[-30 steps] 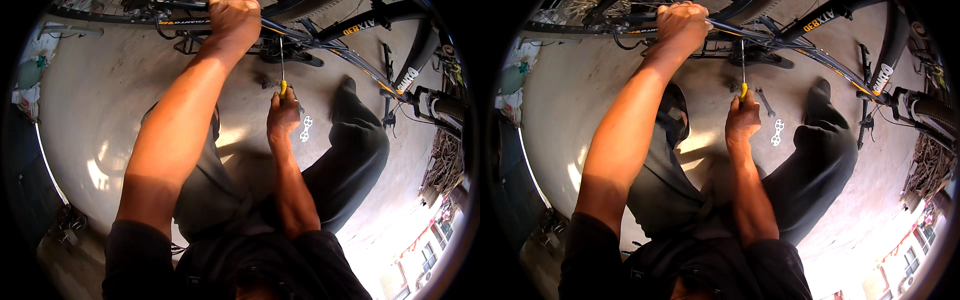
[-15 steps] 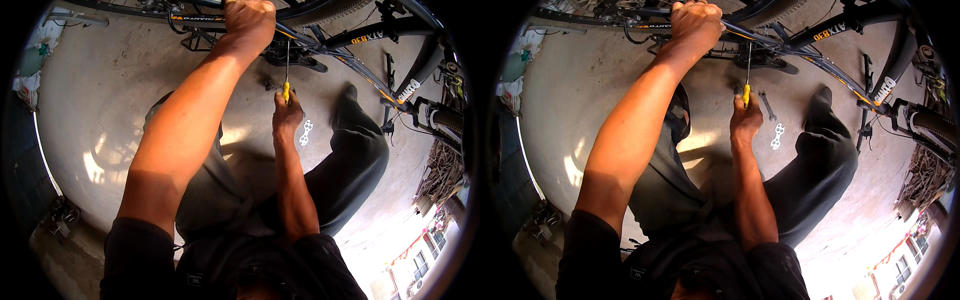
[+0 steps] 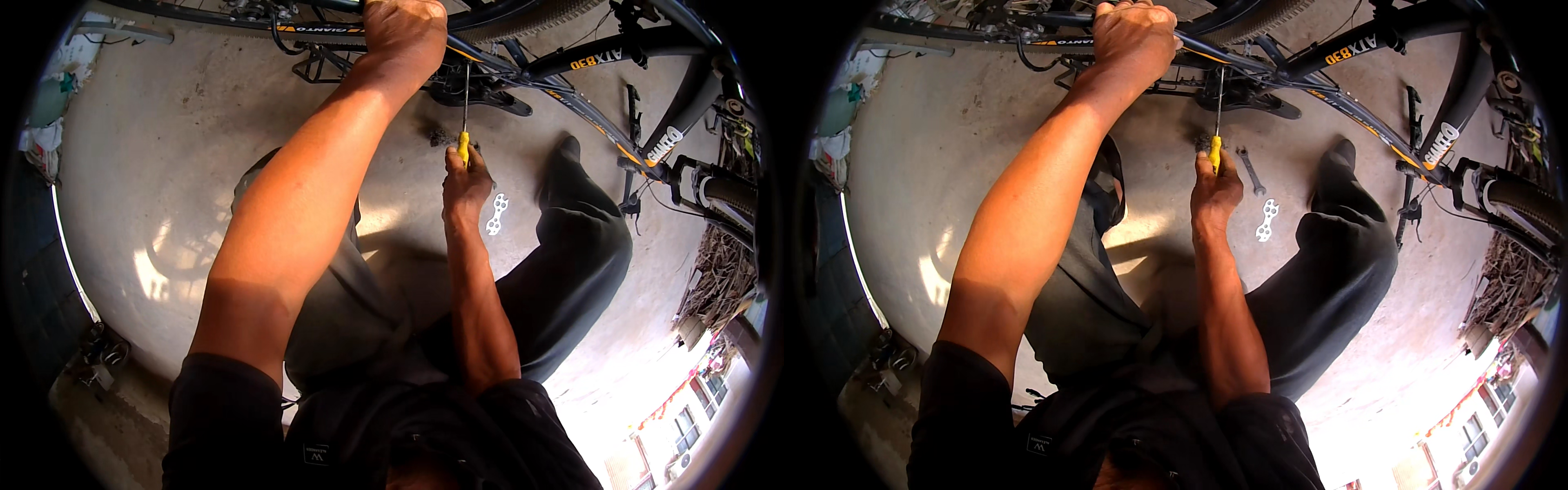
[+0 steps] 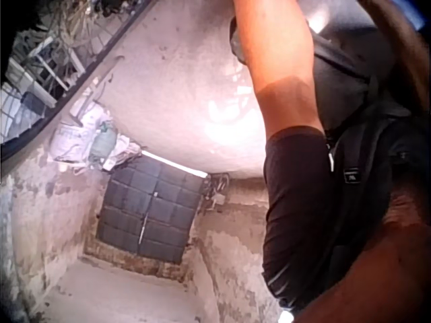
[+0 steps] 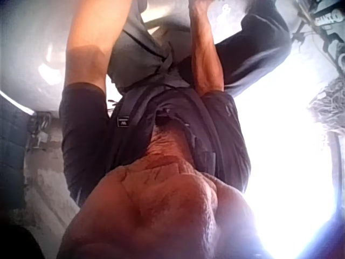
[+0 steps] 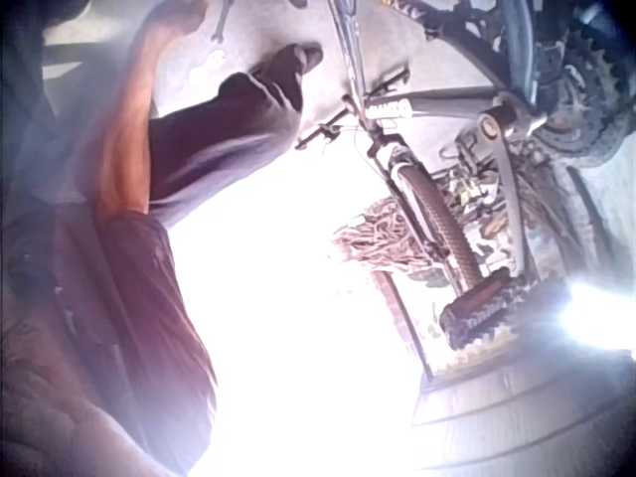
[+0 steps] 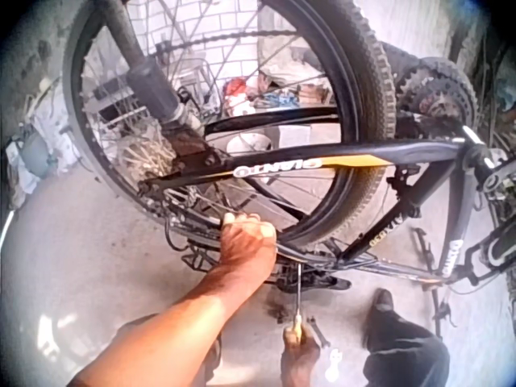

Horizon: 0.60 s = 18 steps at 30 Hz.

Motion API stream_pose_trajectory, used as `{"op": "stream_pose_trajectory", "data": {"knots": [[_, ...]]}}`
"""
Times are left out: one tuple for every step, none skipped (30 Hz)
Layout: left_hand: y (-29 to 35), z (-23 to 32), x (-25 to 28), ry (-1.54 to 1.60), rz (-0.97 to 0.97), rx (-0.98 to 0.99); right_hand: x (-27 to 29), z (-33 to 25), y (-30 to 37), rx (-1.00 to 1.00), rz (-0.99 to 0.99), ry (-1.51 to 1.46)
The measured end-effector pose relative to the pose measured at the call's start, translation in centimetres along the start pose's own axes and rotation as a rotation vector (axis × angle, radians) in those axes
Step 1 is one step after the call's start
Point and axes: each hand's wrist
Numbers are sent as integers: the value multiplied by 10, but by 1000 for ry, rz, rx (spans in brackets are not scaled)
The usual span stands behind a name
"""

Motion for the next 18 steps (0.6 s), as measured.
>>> {"op": "stream_pose_trajectory", "data": {"knots": [[0,0,-1,-4,-6,5,0,1,-1,-2,2,4],[0,0,-2,-8,-11,9,0,1,-1,-4,4,8],[0,-1,-3,-12,-17,13,1,2,-2,-5,6,11],[0,-1,-3,-18,-14,8,1,3,-2,-3,9,14],[0,-2,-4,-22,-10,3,1,4,-3,0,13,18],[0,-2,-4,-27,-7,-2,2,4,-3,3,16,25],[1,-2,-5,-27,-2,1,2,5,-3,5,20,33],[0,-1,-5,-26,4,5,3,5,-3,8,24,45],[0,-1,-4,-25,11,10,4,4,-3,11,28,58],[0,-1,-4,-16,16,13,4,3,-3,12,28,60],[1,-1,-4,-6,20,16,5,3,-2,11,30,62],[1,0,-3,5,24,19,7,3,-2,10,32,64],[1,0,-3,3,32,16,9,3,-3,29,26,57],[1,0,-4,-1,39,12,11,4,-5,46,18,49],[1,-1,-5,-5,46,8,13,4,-6,64,10,40],[2,-2,-6,-13,18,16,14,4,-6,68,-4,52],[0,-1,-5,-18,-10,22,16,0,-4,71,-15,64],[-1,-1,-3,-23,-38,27,18,-3,-3,74,-26,75]]}}
Point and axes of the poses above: each hand's wrist, its own y-axis away from the middle knuckle, its own x-axis out of the back of the hand, z = x × y, and after that the axes turned 11 degrees about -x, right-handed
